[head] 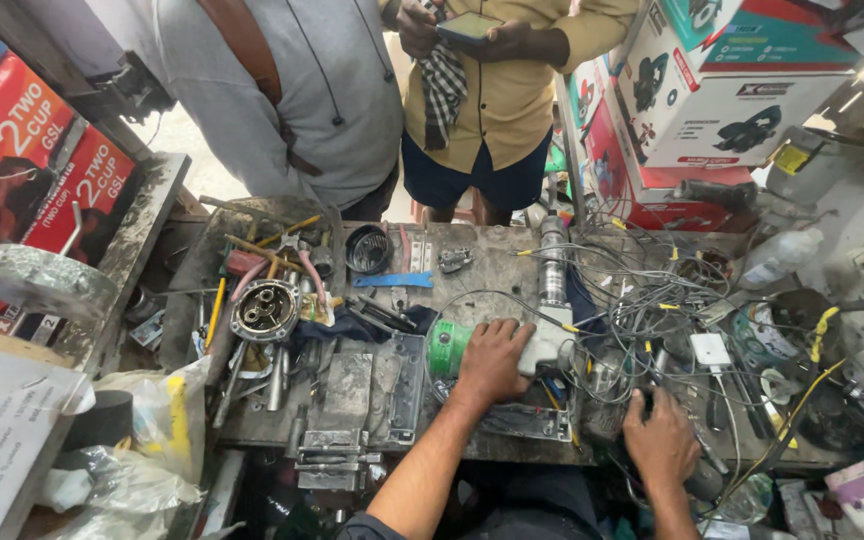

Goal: The person works on a green electric mixer-grinder at a cluttered workbench, handling its base and wiring, adjusting components on the machine, and fitting the round metal fan cover onto the motor housing. Other people stand nearby holding a phone while the person continues handling the mixer and its parts.

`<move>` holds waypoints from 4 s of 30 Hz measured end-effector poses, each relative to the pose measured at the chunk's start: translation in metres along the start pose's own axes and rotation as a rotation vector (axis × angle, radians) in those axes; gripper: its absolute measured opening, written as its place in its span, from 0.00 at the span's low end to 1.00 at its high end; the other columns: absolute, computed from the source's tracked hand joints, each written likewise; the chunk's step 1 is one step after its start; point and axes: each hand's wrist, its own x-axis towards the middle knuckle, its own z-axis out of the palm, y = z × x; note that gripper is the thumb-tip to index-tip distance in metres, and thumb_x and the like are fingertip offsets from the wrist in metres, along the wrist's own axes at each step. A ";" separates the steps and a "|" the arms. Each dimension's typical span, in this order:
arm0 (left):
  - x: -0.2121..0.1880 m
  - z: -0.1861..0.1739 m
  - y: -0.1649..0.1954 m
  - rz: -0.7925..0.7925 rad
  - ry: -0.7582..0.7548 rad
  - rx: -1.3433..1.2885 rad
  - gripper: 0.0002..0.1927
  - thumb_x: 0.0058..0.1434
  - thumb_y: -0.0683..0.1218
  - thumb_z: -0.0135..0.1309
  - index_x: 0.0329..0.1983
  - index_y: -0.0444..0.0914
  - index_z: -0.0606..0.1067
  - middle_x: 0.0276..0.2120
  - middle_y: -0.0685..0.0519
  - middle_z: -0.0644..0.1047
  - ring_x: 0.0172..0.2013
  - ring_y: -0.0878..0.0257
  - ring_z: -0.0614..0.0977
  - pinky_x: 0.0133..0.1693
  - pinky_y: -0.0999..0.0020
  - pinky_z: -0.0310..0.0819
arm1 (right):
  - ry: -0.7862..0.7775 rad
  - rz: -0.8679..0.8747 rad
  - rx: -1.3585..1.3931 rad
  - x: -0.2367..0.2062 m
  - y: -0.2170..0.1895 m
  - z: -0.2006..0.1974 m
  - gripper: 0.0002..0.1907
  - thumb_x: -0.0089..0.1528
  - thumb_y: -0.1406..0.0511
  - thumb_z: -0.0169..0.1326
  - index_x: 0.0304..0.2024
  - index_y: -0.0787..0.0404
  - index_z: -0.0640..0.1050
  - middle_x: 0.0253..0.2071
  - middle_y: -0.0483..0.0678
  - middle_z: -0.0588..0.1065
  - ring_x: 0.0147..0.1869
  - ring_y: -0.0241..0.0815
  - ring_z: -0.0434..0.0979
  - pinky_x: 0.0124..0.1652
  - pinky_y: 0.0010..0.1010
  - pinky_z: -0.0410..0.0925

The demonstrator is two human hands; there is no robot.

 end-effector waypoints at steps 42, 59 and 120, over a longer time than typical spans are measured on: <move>0.005 0.008 0.007 0.011 -0.033 0.011 0.41 0.38 0.53 0.67 0.60 0.41 0.73 0.47 0.47 0.76 0.52 0.49 0.76 0.55 0.54 0.68 | 0.092 0.003 -0.043 -0.003 0.000 -0.003 0.15 0.66 0.55 0.53 0.42 0.60 0.80 0.42 0.56 0.80 0.43 0.61 0.80 0.42 0.51 0.71; 0.000 0.010 0.006 0.001 -0.024 0.001 0.42 0.41 0.56 0.68 0.61 0.39 0.72 0.50 0.44 0.75 0.54 0.46 0.75 0.56 0.52 0.66 | 0.139 -0.029 0.015 -0.007 -0.006 -0.007 0.14 0.66 0.57 0.53 0.40 0.61 0.80 0.41 0.55 0.80 0.42 0.61 0.80 0.40 0.50 0.71; 0.001 0.017 0.003 0.014 0.024 0.001 0.40 0.40 0.56 0.68 0.59 0.40 0.74 0.50 0.45 0.76 0.54 0.48 0.76 0.55 0.53 0.67 | -0.670 0.633 1.346 -0.118 -0.015 0.084 0.19 0.65 0.51 0.53 0.43 0.61 0.78 0.31 0.47 0.78 0.33 0.39 0.79 0.33 0.30 0.71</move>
